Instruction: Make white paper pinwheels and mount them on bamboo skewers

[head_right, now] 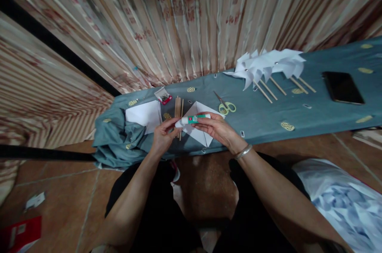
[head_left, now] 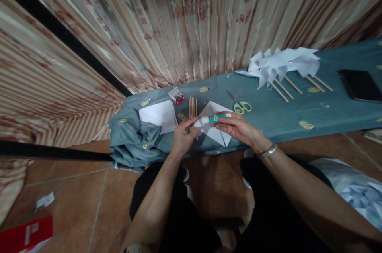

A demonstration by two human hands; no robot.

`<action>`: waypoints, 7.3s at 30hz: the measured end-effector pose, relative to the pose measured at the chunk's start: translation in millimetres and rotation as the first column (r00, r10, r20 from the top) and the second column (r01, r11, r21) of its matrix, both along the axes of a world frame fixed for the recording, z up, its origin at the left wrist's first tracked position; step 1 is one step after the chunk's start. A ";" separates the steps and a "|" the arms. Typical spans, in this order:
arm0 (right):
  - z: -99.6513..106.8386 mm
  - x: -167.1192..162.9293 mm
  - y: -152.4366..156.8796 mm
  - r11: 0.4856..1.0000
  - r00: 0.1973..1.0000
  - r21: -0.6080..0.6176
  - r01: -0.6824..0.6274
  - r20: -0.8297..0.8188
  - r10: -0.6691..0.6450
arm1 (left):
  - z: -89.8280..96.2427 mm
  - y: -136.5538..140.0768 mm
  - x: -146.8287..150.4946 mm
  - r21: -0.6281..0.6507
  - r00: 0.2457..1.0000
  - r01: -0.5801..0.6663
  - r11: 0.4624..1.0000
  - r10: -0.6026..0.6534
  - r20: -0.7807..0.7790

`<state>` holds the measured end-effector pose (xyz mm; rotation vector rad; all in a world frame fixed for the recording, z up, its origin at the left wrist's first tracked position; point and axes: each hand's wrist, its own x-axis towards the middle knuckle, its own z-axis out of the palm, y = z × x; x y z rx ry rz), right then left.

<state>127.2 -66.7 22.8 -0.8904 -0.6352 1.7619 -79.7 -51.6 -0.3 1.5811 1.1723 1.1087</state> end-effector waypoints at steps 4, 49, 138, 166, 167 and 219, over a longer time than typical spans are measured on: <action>0.1 0.3 -1.3 1.000 0.999 0.006 0.009 0.037 -0.009 | 2.0 -2.2 0.2 0.003 1.000 0.015 1.000 -0.014 -0.013; -3.8 21.2 2.2 0.990 0.929 0.121 0.076 0.351 -0.114 | 11.2 10.7 -35.0 0.197 0.596 -0.250 0.948 0.311 -0.741; -17.6 16.2 -39.9 0.757 -0.117 0.301 -0.579 0.889 -0.443 | -3.9 -11.8 48.2 0.171 0.817 0.162 0.972 -0.035 -0.576; -16.5 12.3 -38.8 0.772 -0.123 0.276 -0.572 0.902 -0.414 | 2.6 -6.8 50.6 0.080 0.770 0.175 0.981 -0.086 -0.633; -16.5 12.1 -38.8 0.770 -0.126 0.278 -0.575 0.899 -0.419 | 2.6 -6.5 50.7 0.078 0.767 0.177 0.981 -0.088 -0.636; -31.2 0.0 -24.1 0.756 -0.211 0.310 -0.577 0.837 -0.505 | 7.1 -6.4 49.6 0.057 0.759 0.220 0.974 -0.134 -0.637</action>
